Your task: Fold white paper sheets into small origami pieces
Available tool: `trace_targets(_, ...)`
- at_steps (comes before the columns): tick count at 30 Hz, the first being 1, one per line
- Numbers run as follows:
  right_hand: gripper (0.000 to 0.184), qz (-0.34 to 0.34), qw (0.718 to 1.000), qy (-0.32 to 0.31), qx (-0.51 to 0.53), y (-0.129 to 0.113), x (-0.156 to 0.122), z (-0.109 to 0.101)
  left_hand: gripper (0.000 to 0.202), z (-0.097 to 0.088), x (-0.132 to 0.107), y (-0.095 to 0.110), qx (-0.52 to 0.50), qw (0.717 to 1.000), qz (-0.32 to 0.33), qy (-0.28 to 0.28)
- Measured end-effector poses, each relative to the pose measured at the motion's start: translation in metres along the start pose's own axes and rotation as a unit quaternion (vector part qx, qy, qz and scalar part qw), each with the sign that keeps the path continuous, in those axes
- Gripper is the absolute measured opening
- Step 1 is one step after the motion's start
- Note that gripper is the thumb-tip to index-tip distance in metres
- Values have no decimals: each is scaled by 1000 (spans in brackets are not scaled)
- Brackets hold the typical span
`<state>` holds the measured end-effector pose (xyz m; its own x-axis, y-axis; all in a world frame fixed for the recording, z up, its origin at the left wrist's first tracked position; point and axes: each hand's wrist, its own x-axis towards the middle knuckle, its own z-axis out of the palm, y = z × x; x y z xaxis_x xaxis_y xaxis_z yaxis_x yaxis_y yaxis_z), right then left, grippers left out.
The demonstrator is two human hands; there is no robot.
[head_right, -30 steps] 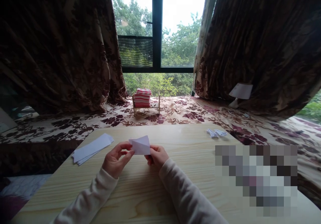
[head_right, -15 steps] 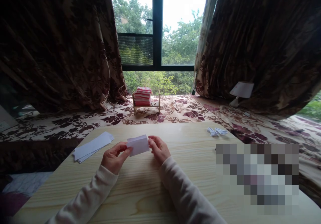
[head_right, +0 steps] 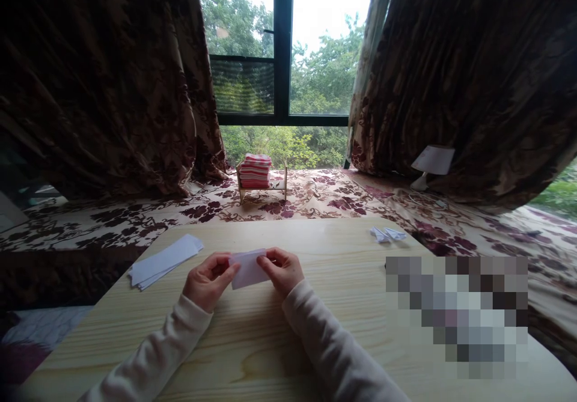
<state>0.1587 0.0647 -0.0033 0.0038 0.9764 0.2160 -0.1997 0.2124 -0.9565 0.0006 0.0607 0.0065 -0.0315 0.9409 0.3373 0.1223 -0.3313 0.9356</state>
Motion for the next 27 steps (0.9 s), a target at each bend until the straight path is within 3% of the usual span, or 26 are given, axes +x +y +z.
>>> trace_targets(10,20,-11,999,22,-25,4,0,3,15,2,-3,-1,-12,999,5,45)
trace_targets(21,15,-11,998,25,-56,2,1,0,15,-1,-1,-4,43,998,44,7)
trace_targets(27,14,-49,997,23,-54,6,2,-1,16,0,-3,-4,39,998,43,25)
